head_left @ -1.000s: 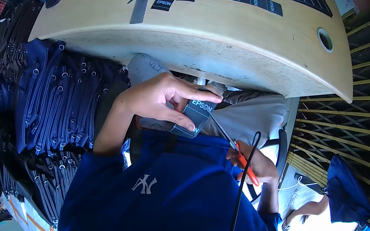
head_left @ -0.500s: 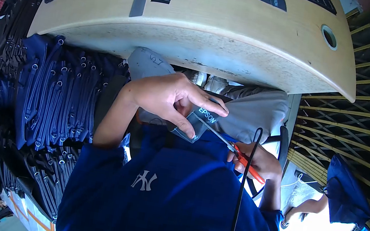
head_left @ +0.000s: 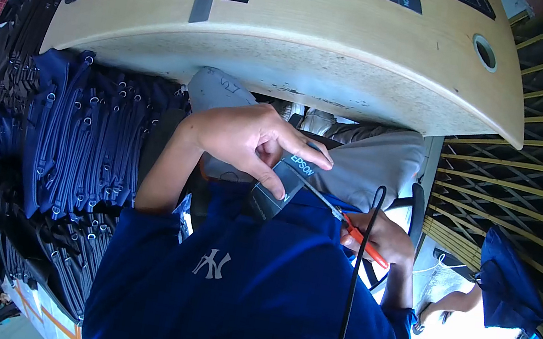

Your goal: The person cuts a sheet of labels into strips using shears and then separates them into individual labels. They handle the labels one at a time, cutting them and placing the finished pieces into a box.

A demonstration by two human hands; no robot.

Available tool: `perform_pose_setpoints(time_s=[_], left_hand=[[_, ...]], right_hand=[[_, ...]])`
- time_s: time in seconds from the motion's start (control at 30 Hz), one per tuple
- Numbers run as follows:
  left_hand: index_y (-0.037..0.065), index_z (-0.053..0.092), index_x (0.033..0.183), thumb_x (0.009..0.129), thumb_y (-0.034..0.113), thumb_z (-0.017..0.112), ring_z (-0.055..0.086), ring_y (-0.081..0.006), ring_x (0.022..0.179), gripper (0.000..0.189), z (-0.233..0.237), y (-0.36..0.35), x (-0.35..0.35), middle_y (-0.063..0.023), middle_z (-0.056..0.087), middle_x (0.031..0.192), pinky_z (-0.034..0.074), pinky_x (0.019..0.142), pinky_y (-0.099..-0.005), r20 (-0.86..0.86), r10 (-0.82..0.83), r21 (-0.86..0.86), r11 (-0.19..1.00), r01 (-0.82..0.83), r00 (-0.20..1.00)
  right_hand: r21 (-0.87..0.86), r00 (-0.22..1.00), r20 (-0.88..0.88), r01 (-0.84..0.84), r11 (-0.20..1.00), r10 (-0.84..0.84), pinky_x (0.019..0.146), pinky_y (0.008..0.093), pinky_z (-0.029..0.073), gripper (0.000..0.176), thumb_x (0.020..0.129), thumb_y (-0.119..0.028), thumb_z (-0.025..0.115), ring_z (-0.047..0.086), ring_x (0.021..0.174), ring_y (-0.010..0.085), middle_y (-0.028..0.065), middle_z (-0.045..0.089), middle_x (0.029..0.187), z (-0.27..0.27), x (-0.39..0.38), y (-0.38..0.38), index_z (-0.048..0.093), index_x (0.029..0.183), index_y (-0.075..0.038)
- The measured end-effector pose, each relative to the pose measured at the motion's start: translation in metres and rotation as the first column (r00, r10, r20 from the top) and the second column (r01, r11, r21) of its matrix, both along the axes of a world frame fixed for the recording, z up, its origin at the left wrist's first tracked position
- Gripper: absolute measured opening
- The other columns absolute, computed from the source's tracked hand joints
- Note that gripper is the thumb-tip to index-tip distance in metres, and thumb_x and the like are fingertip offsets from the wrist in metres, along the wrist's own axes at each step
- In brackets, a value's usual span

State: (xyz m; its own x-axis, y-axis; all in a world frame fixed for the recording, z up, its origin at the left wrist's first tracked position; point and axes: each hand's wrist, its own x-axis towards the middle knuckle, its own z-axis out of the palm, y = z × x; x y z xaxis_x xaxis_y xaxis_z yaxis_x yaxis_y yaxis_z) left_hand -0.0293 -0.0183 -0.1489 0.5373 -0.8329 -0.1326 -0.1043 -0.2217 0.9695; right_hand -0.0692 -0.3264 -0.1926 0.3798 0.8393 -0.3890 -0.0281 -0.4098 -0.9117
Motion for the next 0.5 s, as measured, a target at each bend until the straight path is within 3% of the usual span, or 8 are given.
perform_pose_setpoints(time_s=[0.1,0.3,0.37,0.43,0.5], left_hand=[[0.011,0.053,0.127,0.067,0.009,0.079,0.056,-0.0053,0.048,0.065,-0.004,0.001,0.003,-0.0113,0.054,0.127,0.045,0.044,-0.0182,0.032,-0.014,-0.018,1.000,0.015,0.999],[0.009,0.052,0.128,0.067,0.006,0.079,0.046,-0.0018,0.047,0.067,0.002,0.006,0.010,-0.0108,0.055,0.127,0.039,0.045,-0.0175,-0.061,0.028,-0.032,0.999,-0.030,0.998],[0.009,0.052,0.128,0.067,0.003,0.078,0.045,-0.0012,0.048,0.066,0.011,0.013,0.019,-0.0115,0.053,0.129,0.037,0.046,-0.0167,0.032,0.110,0.031,0.993,-0.111,0.993],[0.007,0.054,0.125,0.067,0.000,0.076,0.045,-0.0007,0.050,0.062,0.026,0.018,0.033,-0.0109,0.053,0.129,0.036,0.045,-0.0159,0.121,0.214,-0.061,0.976,-0.208,0.969],[0.005,0.055,0.124,0.068,-0.001,0.075,0.045,-0.0002,0.050,0.060,0.046,0.017,0.053,-0.0113,0.053,0.129,0.036,0.044,-0.0157,0.235,0.362,-0.131,0.931,-0.339,0.902]], right_hand=[[0.011,1.000,0.021,0.014,1.000,-0.014,0.045,0.0297,0.035,0.047,0.084,-0.045,0.061,0.046,0.047,0.0135,0.0013,0.044,0.051,-0.002,0.000,0.002,0.053,0.067,-0.002],[0.058,0.999,0.009,0.042,0.997,-0.043,0.048,0.0311,0.036,0.043,0.085,-0.038,0.064,0.047,0.051,0.0158,0.0034,0.047,0.057,-0.015,-0.001,-0.001,0.054,0.068,0.000],[0.055,0.999,-0.015,0.047,0.997,-0.046,0.050,0.0311,0.037,0.040,0.085,-0.035,0.063,0.049,0.053,0.0165,0.0044,0.049,0.060,-0.016,-0.001,-0.001,0.055,0.069,0.001],[0.238,0.979,-0.035,0.203,0.950,-0.200,0.054,0.0306,0.040,0.036,0.086,-0.032,0.062,0.051,0.058,0.0174,0.0062,0.053,0.065,-0.018,-0.007,-0.001,0.057,0.073,0.001],[0.170,0.979,-0.065,0.199,0.965,-0.191,0.058,0.0301,0.042,0.040,0.089,-0.036,0.057,0.053,0.061,0.0173,0.0074,0.056,0.068,-0.021,-0.008,-0.007,0.057,0.075,0.001]])
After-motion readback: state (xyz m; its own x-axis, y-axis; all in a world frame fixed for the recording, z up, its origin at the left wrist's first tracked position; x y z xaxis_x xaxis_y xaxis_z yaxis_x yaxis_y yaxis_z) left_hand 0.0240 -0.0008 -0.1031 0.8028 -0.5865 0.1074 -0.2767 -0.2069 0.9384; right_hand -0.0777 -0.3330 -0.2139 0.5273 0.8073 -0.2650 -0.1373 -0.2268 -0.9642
